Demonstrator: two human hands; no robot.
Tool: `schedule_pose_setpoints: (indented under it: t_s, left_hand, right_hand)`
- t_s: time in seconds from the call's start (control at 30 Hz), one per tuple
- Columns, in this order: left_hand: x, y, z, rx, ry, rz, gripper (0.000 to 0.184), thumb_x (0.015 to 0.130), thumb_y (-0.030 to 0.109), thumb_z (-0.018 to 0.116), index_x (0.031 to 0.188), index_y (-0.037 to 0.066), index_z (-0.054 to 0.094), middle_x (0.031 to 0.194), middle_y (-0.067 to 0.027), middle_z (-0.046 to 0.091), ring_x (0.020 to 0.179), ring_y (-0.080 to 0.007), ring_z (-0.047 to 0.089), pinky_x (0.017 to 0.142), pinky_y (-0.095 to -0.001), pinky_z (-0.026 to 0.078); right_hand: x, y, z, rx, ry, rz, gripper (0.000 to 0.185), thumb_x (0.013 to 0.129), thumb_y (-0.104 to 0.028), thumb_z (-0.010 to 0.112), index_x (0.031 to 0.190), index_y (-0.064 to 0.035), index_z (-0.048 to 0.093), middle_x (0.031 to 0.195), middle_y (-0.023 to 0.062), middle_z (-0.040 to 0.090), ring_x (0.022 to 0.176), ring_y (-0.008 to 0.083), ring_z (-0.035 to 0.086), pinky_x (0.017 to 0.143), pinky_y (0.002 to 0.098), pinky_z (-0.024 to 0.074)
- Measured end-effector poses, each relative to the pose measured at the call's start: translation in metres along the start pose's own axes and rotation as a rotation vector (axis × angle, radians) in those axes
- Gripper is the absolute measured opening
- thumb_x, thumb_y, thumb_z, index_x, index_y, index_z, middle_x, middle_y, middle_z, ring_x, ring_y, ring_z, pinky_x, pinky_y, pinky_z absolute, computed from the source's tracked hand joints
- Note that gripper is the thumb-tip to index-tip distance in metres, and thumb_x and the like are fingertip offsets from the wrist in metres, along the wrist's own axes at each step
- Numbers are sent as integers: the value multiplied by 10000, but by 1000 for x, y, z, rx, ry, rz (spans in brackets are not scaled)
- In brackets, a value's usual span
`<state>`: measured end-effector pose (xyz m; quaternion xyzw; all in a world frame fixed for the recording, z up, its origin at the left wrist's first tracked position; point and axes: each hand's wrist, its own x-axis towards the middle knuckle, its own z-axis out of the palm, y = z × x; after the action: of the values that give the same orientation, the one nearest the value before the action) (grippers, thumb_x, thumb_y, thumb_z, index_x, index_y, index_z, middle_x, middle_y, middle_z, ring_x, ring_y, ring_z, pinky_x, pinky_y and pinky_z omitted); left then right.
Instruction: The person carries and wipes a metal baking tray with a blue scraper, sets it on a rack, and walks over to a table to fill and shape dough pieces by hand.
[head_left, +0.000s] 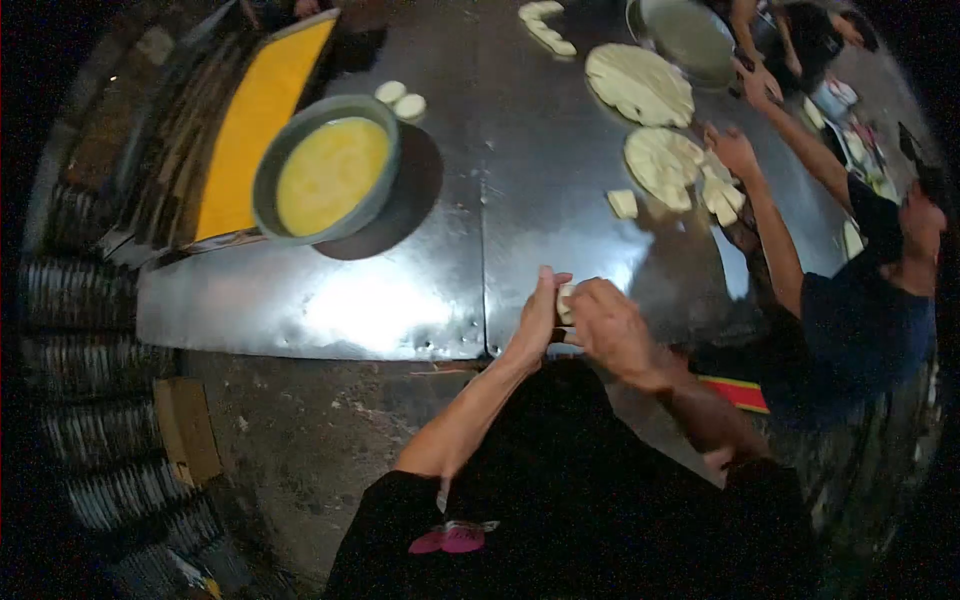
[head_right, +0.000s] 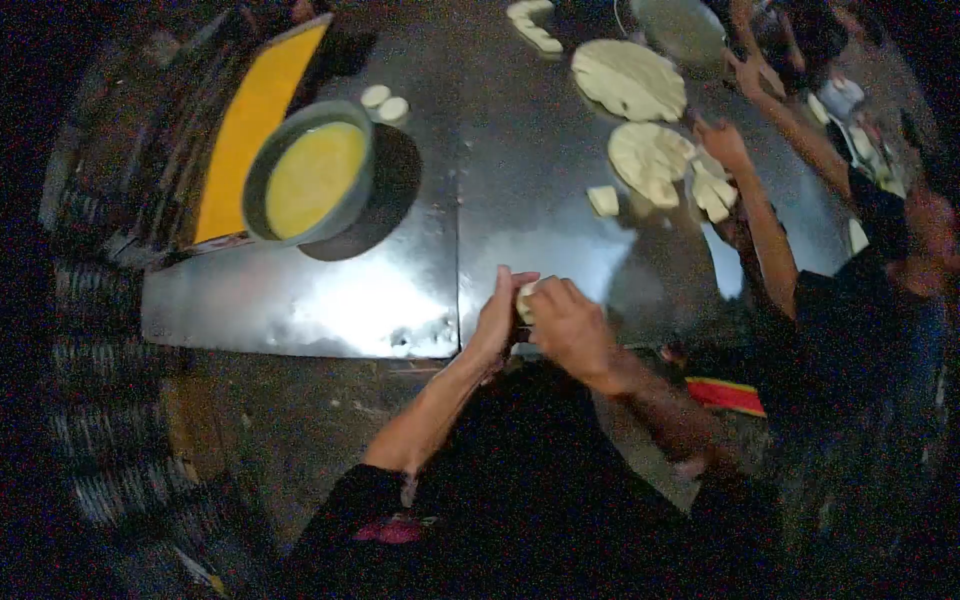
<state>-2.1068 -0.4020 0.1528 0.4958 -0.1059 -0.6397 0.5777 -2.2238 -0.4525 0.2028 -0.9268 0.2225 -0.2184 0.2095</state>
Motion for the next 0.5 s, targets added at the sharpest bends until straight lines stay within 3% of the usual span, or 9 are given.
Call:
schedule_pose_setpoints:
  t_s: [0.07,0.13,0.17,0.27,0.3,0.33,0.4,0.47,0.5]
  left_hand:
    - [5,-14,-10,167,-71,-102,499,947,413,414,1258,24,446,1148,-99,523,908,-170,563,721,-271,492]
    - [22,-38,-38,555,-50,190,423,933,315,483,1231,15,475,1143,-99,548,930,-180,578,740,-287,499]
    - [20,-35,-51,472,-50,172,392,924,274,502,1215,12,490,1134,-101,560,941,-184,583,749,-296,503]
    - [6,-13,-91,324,71,188,327,918,211,512,1169,1,528,1084,-109,594,960,-193,593,768,-307,516]
    - [-8,0,-98,341,151,181,322,920,200,509,1167,-5,527,1079,-114,597,962,-195,595,770,-307,519]
    - [-20,10,-108,360,232,174,317,921,189,506,1165,-12,525,1074,-119,599,965,-197,597,773,-307,522]
    - [-34,4,-146,292,332,254,318,926,184,494,1160,-29,522,1083,-135,597,960,-201,603,770,-312,519]
    - [-56,11,-157,345,516,239,322,929,193,490,1159,-30,525,1088,-151,594,937,-208,615,750,-307,517]
    - [-66,10,-164,349,519,226,322,929,193,490,1159,-30,525,1088,-151,594,937,-208,615,750,-307,517]
  right_hand:
    - [-31,41,2,-128,-225,116,176,746,-37,576,919,-26,542,898,103,502,830,287,528,769,385,475]
    - [-88,121,42,-264,-186,-16,176,744,-51,580,918,-45,548,903,89,507,834,274,530,766,376,472]
    - [-111,140,55,-393,-129,-169,177,743,-64,584,917,-63,555,908,75,513,837,261,533,763,366,469]
    - [-97,116,46,-298,-220,13,155,717,-88,601,869,-96,575,934,63,545,864,234,534,760,350,459]
    - [-89,108,46,-435,-123,-31,150,672,-87,616,820,-113,601,900,69,590,808,232,550,711,351,460]
    - [-79,101,32,-307,-110,-58,241,648,24,621,887,-14,617,830,118,580,721,248,556,566,373,457]
    - [-48,88,6,-278,-399,-6,263,695,10,613,957,-21,607,861,118,588,744,258,556,617,393,456]
    - [-10,71,2,-67,-41,129,289,776,2,571,1064,-30,572,910,123,600,792,281,563,700,394,447]
    - [1,72,5,21,-8,163,382,854,-99,535,1228,-51,474,1150,170,536,1060,338,502,889,460,386]
